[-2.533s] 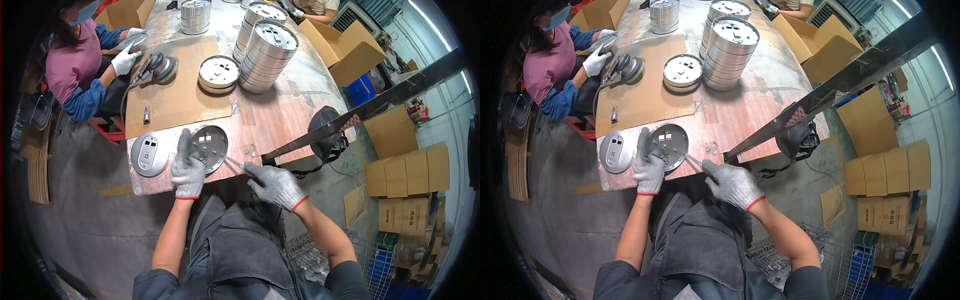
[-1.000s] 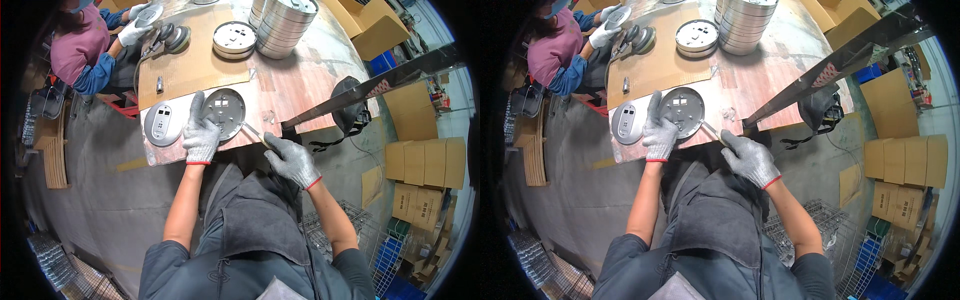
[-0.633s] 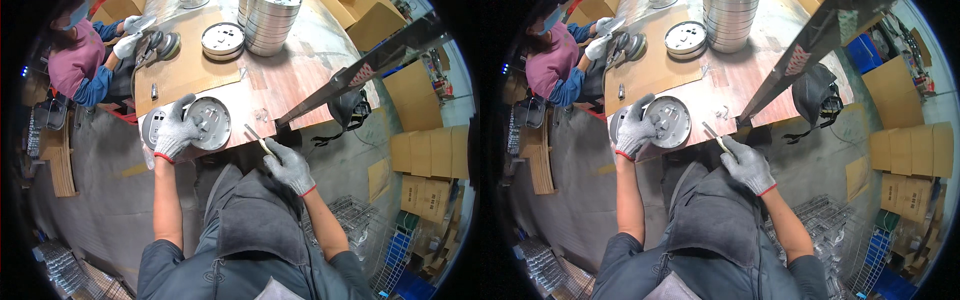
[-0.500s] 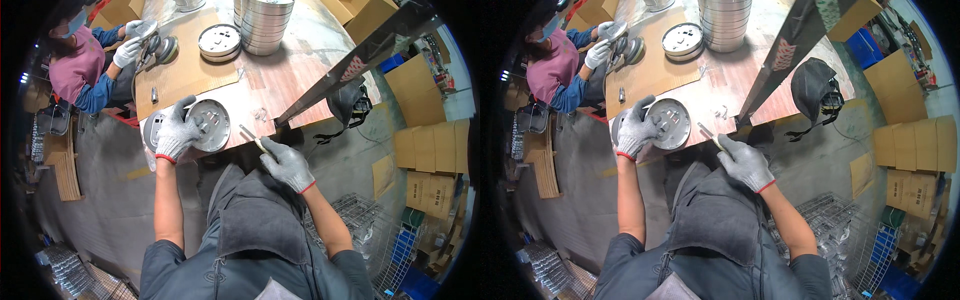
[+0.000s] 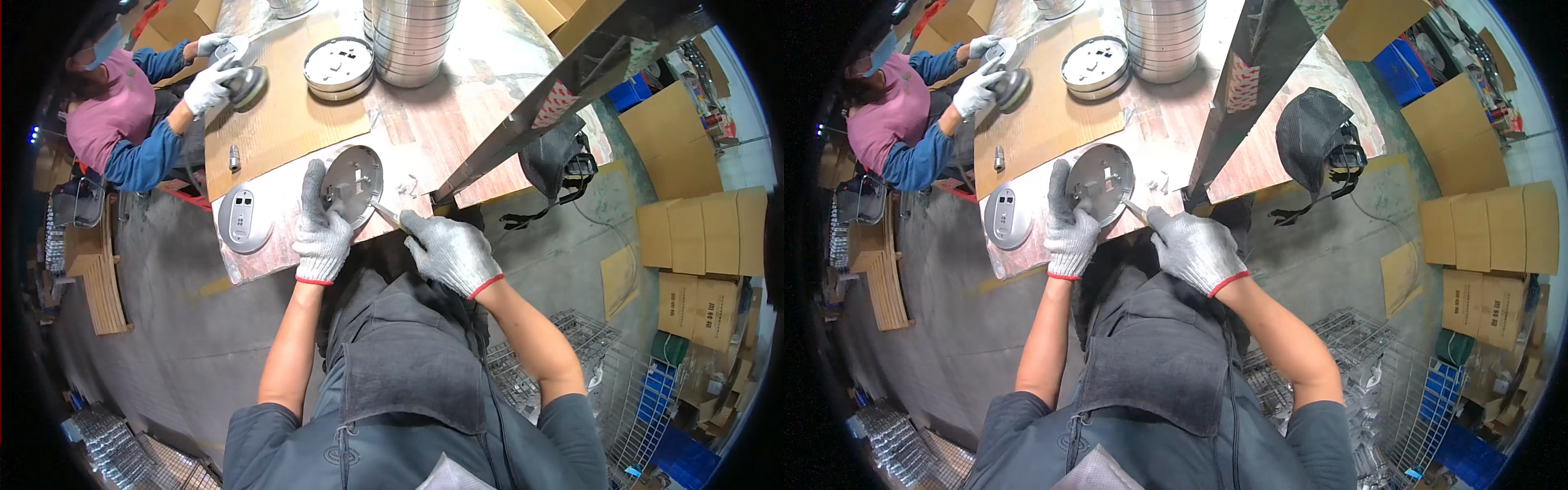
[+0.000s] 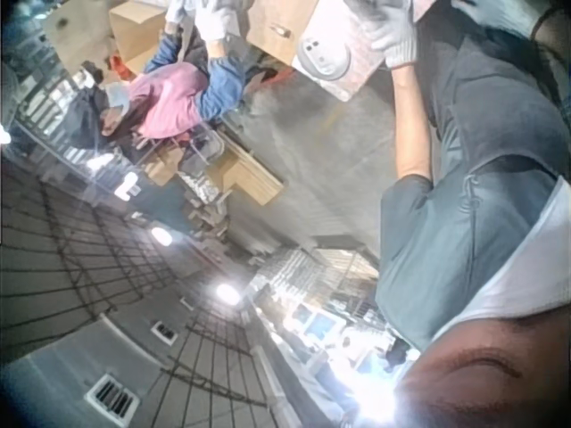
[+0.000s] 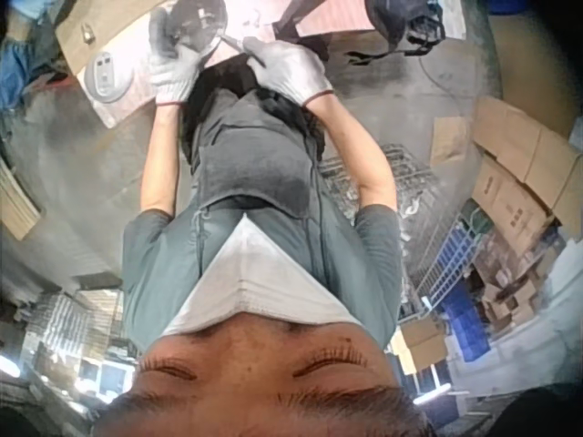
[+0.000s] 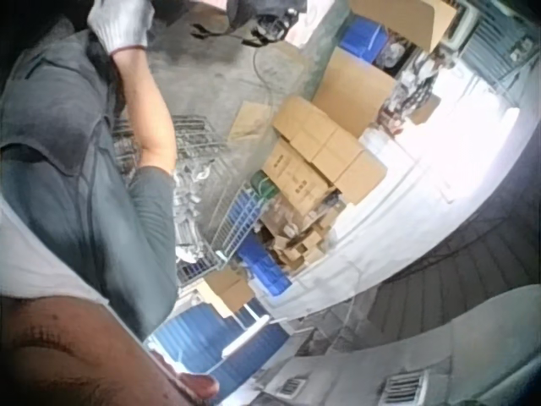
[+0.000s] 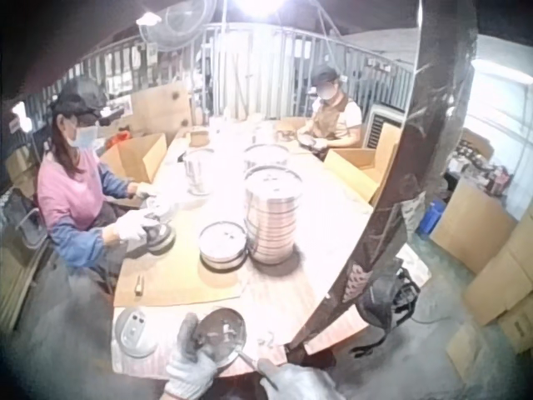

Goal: The person scrapes and deburrs the edges and inner surfaces of a round metal component using a hand scraper while turning it by hand.

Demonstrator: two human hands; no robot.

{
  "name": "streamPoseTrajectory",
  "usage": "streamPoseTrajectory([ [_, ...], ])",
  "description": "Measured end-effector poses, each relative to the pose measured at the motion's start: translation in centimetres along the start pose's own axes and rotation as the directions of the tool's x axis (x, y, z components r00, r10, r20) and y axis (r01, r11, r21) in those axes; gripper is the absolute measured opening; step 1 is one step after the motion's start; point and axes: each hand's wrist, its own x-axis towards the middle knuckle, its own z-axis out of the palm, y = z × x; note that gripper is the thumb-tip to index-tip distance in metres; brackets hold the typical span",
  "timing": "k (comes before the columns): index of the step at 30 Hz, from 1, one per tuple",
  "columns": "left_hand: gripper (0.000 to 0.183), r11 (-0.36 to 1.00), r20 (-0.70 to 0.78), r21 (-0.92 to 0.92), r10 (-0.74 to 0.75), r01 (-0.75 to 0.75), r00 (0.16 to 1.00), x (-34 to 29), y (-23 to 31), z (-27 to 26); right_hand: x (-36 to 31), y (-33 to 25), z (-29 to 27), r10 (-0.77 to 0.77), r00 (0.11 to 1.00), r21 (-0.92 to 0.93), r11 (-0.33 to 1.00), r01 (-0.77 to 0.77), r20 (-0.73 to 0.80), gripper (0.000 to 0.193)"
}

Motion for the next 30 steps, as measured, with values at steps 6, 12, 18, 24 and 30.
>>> streamPoseTrajectory([
  [6,0.073,0.995,0.087,0.101,-0.033,0.024,0.996,0.8,1.3,-0.1,0.9,-0.3,-1.6,-0.037,0.997,-0.068,0.997,0.042,0.070,0.018],
  [12,0.072,0.995,0.125,0.085,-0.058,0.048,0.990,1.4,1.6,-0.4,2.0,-1.0,-2.0,-0.031,0.988,-0.214,0.975,0.064,0.154,0.017],
  [18,0.071,0.967,0.119,0.053,-0.254,0.249,0.960,3.8,-0.6,-1.5,2.2,0.1,-1.0,-0.115,0.986,-0.192,0.972,0.137,0.121,0.018],
  [24,0.071,0.960,0.178,0.074,-0.280,0.271,0.943,4.4,-1.3,-1.7,1.3,0.5,1.0,-0.103,0.993,-0.198,0.974,0.112,0.053,0.023],
  [30,0.073,0.945,0.168,0.118,-0.321,0.304,0.932,4.3,-2.5,-1.4,1.4,1.3,3.3,-0.166,0.980,-0.128,0.980,0.152,-0.107,0.024],
])
